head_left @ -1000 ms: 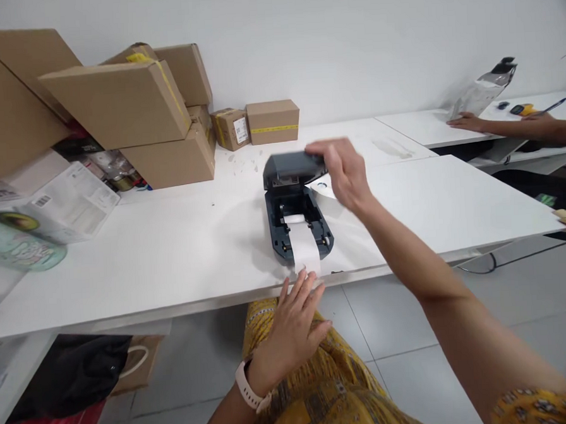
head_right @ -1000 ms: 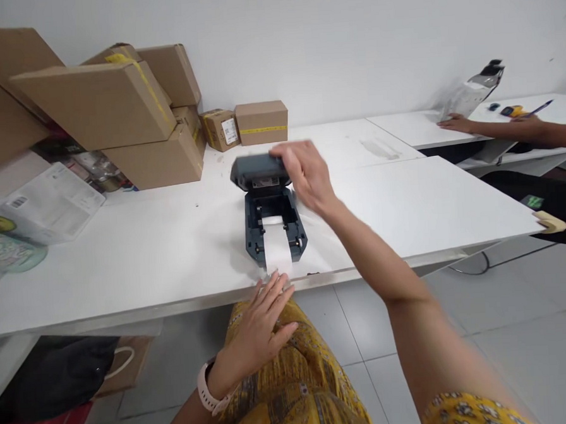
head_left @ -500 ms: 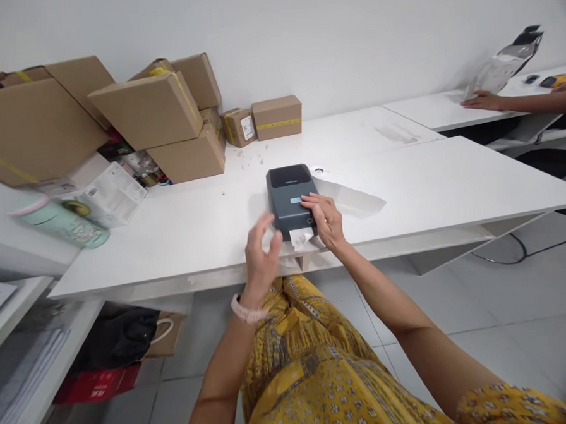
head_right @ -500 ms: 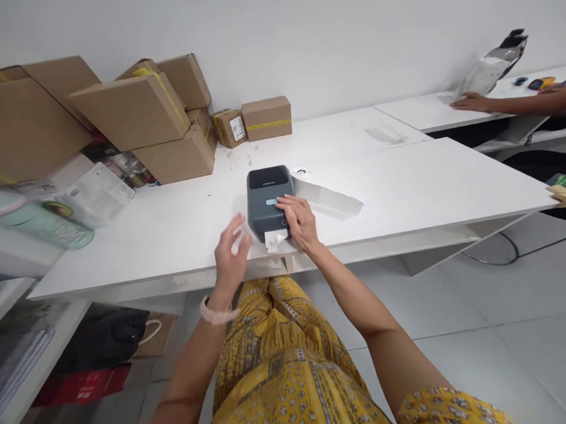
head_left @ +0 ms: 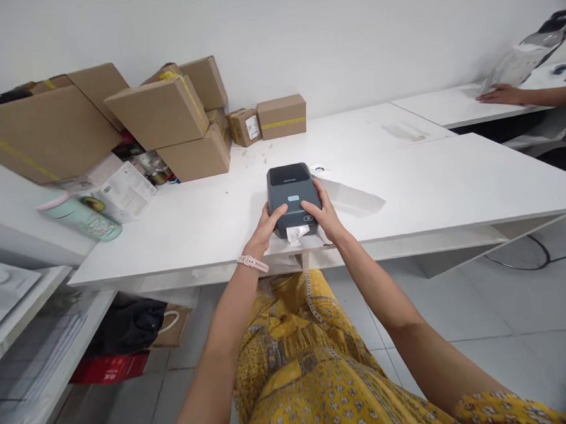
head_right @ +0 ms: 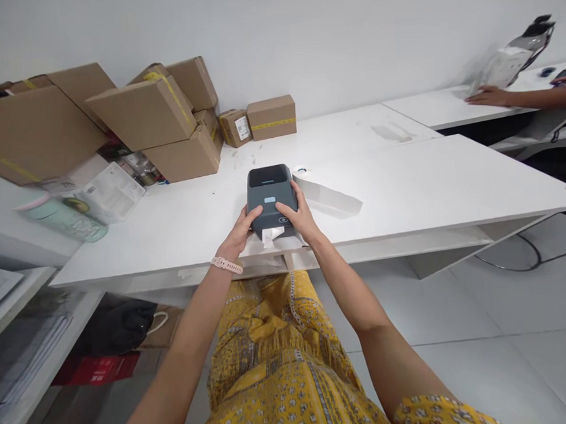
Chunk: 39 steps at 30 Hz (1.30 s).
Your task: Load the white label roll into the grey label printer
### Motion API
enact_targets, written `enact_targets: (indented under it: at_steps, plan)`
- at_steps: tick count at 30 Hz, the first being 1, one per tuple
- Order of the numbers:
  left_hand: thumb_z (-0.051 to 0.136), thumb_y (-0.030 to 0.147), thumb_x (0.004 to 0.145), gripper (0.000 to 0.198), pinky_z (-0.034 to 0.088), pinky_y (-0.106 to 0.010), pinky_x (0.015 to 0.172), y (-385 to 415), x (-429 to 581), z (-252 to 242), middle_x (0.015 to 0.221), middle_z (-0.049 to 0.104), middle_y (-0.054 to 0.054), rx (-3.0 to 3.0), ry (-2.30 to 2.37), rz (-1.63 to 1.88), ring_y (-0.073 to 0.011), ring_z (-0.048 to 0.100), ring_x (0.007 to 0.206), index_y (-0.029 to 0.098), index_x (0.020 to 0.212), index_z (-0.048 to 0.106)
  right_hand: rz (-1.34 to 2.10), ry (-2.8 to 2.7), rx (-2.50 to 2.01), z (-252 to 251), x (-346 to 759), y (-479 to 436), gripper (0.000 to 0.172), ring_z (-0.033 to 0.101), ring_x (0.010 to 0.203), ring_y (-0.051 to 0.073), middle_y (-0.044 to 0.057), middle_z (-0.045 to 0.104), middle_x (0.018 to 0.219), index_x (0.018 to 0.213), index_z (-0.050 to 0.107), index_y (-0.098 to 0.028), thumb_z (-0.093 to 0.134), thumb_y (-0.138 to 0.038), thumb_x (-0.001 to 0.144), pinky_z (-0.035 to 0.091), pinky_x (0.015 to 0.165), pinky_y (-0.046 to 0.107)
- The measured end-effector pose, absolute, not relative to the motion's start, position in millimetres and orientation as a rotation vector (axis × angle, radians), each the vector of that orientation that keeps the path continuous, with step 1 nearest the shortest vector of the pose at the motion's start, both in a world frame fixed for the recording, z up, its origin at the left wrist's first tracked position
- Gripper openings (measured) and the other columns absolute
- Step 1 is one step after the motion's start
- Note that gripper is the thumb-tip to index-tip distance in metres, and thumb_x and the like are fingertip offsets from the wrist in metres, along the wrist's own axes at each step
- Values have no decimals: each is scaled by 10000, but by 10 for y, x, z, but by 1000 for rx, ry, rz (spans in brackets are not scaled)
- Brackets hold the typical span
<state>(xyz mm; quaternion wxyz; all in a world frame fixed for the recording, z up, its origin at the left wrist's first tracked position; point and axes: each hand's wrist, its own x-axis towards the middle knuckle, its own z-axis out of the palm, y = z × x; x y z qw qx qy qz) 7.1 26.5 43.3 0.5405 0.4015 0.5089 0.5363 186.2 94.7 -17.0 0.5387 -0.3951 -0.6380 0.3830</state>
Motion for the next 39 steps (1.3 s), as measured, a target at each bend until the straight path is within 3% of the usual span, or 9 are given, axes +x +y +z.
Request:
enact_targets:
  at_steps: [5, 12, 16, 20, 28, 34, 37, 39]
  plan:
    - [855, 449, 744, 656, 497, -487, 1140, 324, 66, 452, 1390, 714, -134, 948, 1257, 1303, -321, 650, 1312, 200, 1308, 629, 760, -1654, -936, -251, 1893, 1002, 882, 486, 1523, 293, 171, 400, 1708, 1697, 199, -271, 565, -638, 984, 496, 1194, 534]
    - [837, 456, 739, 679, 511, -463, 1104, 345, 59, 417, 1359, 716, -133, 996, 1237, 1319, -314, 660, 1265, 186, 1322, 619, 698, -1637, -917, -185, 1886, 939, 760, 510, 1509, 337, 156, 461, 1676, 1666, 305, -311, 590, -547, 1003, 490, 1184, 614]
    - [815, 454, 779, 677, 506, -443, 1106, 331, 94, 389, 1392, 693, -131, 1020, 1179, 1364, -299, 656, 1264, 189, 1361, 591, 490, -1759, -903, -27, 1899, 832, 544, 361, 1614, 322, 104, 396, 1727, 1576, 480, -351, 523, -502, 1055, 366, 1276, 638]
    - [815, 451, 786, 662, 507, -414, 1108, 336, 97, 375, 1418, 674, -118, 1026, 1160, 1374, -291, 639, 1297, 205, 1356, 588, 369, -1869, -863, 58, 1924, 809, 397, 355, 1613, 309, 78, 504, 1658, 1428, 644, -345, 474, -448, 1084, 338, 1290, 653]
    - [848, 479, 764, 721, 552, -420, 1044, 372, 83, 295, 1411, 663, -127, 987, 1143, 1411, -302, 658, 1251, 211, 1375, 573, 256, -2055, -977, 177, 1984, 801, 397, 353, 1604, 344, 70, 570, 1606, 1287, 752, -311, 462, -495, 1087, 369, 1260, 624]
    - [848, 499, 792, 735, 566, -430, 1043, 416, 73, 220, 1380, 683, -138, 994, 1095, 1429, -301, 685, 1219, 199, 1400, 564, 167, -2120, -1120, 362, 1891, 732, 380, 353, 1608, 367, 54, 575, 1616, 1170, 762, -303, 475, -535, 1079, 220, 1299, 675]
    - [840, 531, 797, 818, 547, -476, 1100, 424, 43, 181, 1431, 660, -169, 1027, 1123, 1405, -341, 663, 1292, 184, 1464, 518, 99, -2158, -1129, 406, 1857, 707, 369, 350, 1612, 379, 79, 596, 1597, 1152, 751, -276, 524, -552, 1059, 235, 1294, 669]
    - [850, 547, 785, 987, 510, -483, 1165, 413, 7, 137, 1587, 541, -188, 1062, 1137, 1393, -366, 571, 1435, 203, 1586, 388, 88, -2165, -1139, 420, 1845, 696, 367, 356, 1606, 398, 92, 595, 1596, 1145, 743, -264, 546, -559, 1050, 265, 1275, 689]
